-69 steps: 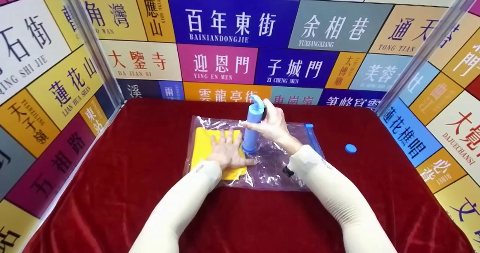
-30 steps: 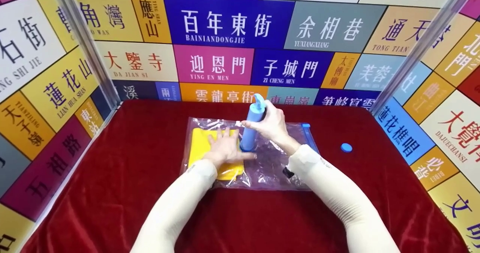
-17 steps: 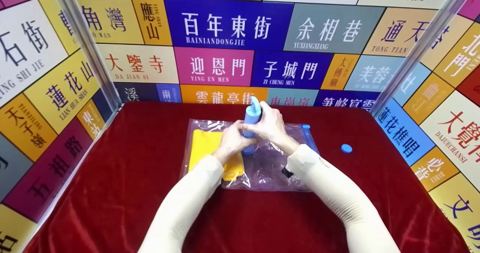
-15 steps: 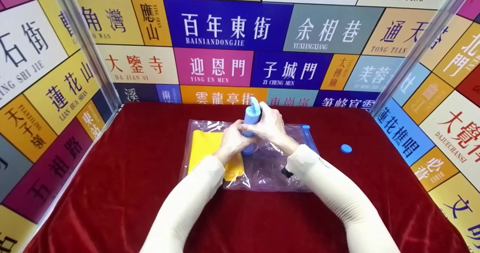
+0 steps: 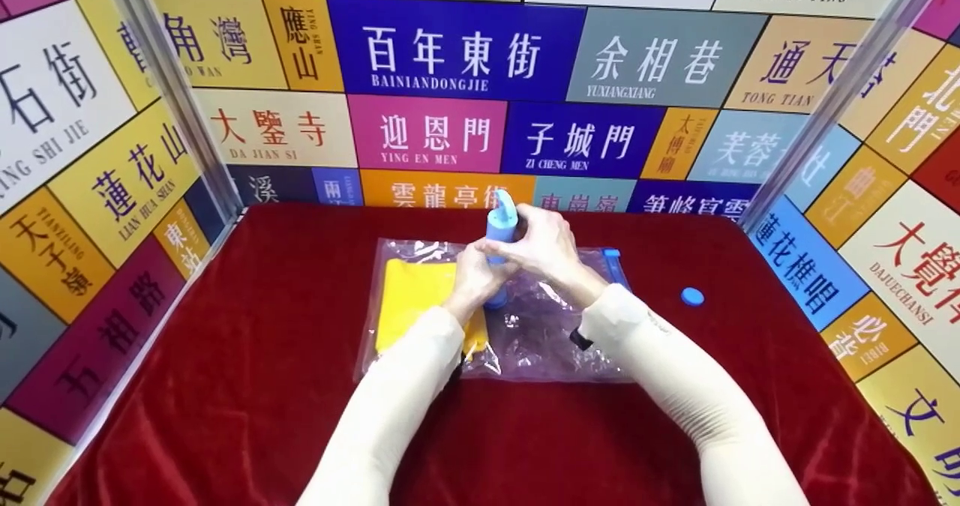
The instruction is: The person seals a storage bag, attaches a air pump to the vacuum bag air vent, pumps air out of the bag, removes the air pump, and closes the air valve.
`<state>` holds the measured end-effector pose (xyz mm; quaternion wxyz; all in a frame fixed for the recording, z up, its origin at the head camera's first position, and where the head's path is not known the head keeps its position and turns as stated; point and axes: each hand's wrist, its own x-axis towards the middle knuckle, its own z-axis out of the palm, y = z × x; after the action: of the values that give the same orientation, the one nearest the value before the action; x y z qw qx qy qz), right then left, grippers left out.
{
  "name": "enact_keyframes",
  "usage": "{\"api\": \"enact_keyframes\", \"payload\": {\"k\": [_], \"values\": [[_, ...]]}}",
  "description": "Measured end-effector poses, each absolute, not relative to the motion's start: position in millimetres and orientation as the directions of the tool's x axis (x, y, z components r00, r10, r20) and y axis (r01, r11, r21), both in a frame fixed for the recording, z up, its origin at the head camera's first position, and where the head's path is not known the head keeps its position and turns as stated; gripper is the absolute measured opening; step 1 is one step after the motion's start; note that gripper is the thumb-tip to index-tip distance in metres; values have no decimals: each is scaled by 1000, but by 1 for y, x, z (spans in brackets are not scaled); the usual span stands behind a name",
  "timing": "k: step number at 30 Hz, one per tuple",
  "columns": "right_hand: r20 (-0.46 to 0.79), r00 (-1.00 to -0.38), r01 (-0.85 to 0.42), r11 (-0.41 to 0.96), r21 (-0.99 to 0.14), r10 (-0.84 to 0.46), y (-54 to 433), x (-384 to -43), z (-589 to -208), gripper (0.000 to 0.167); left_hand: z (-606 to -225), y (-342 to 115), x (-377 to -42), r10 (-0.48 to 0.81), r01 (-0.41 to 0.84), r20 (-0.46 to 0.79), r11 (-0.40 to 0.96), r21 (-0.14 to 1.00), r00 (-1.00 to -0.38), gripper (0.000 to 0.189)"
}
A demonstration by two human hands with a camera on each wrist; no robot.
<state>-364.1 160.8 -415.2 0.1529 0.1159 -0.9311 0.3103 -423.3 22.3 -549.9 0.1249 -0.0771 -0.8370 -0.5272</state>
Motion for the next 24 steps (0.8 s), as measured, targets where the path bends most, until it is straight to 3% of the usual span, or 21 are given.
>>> {"api": "enact_keyframes", "payload": {"k": [3, 8, 12, 16, 24], "values": [[373, -917, -338, 770, -542, -140, 164, -362, -402, 62, -548, 27, -422, -14, 215, 246, 441, 872, -969, 41], [429, -889, -391, 757, -523, -162, 165, -362, -380, 60, -555, 31, -426, 2, 248, 266, 371, 895, -964, 38], [456, -865, -442, 749, -494, -210, 164, -363, -368, 49, -554, 32, -421, -12, 251, 269, 330, 910, -963, 37], [446, -852, -478, 757, -445, -275, 160, -367, -360, 42, -547, 34, -413, -18, 242, 260, 308, 920, -965, 39], [376, -858, -477, 813, -333, -349, 150, -372, -354, 44, -539, 32, -405, -27, 240, 258, 282, 929, -966, 43]]}}
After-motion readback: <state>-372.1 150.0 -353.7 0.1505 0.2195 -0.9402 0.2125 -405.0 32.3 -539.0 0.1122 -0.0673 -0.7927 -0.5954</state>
